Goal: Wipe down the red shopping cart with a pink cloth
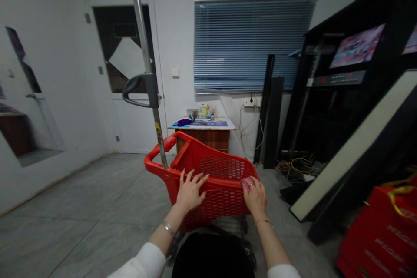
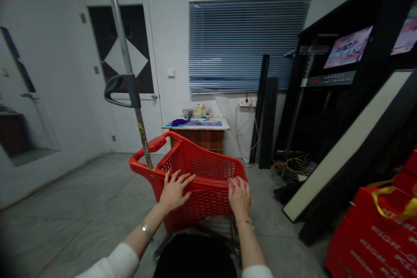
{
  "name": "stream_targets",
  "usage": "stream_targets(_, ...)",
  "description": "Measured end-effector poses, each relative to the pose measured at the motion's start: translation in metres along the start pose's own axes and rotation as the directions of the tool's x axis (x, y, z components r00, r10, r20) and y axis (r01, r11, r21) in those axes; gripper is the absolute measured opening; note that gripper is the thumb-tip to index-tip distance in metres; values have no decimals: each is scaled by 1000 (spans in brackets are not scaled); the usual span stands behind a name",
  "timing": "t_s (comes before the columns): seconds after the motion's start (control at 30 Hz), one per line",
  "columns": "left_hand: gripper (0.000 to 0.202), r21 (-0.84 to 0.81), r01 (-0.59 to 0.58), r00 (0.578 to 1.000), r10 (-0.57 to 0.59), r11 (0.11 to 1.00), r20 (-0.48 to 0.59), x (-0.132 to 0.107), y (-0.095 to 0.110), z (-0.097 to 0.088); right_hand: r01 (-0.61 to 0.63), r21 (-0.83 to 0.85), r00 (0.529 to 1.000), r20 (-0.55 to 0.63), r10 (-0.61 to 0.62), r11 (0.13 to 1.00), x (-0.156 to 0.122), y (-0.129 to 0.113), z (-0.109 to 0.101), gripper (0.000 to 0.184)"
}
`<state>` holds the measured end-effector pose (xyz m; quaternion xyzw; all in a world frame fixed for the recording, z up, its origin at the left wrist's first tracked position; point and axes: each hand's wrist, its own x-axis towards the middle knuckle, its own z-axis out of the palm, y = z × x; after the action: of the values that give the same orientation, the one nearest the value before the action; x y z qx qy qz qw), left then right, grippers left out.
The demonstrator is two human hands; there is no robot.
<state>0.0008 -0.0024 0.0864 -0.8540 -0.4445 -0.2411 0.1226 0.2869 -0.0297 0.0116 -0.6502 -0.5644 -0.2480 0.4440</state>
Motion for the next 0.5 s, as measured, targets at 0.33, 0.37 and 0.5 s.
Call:
stream_targets(0.33, 61, -33, 24, 999, -23, 999, 36, 0, 2, -3, -23, -51, 999, -32, 22, 998, -3, -68, 15, 33)
stream_targets(0.37, 62, -37, 25, 999, -23, 999, 40, -1, 1, -3, 1, -53, 1000, -6, -2, 999, -4, -75, 16, 33)
stream_targets(0.5, 62, -57, 26, 999, -24, 998, 46, -4, 0, -3, 66, -28, 997, 44, -64, 997, -7, -60, 11, 36)
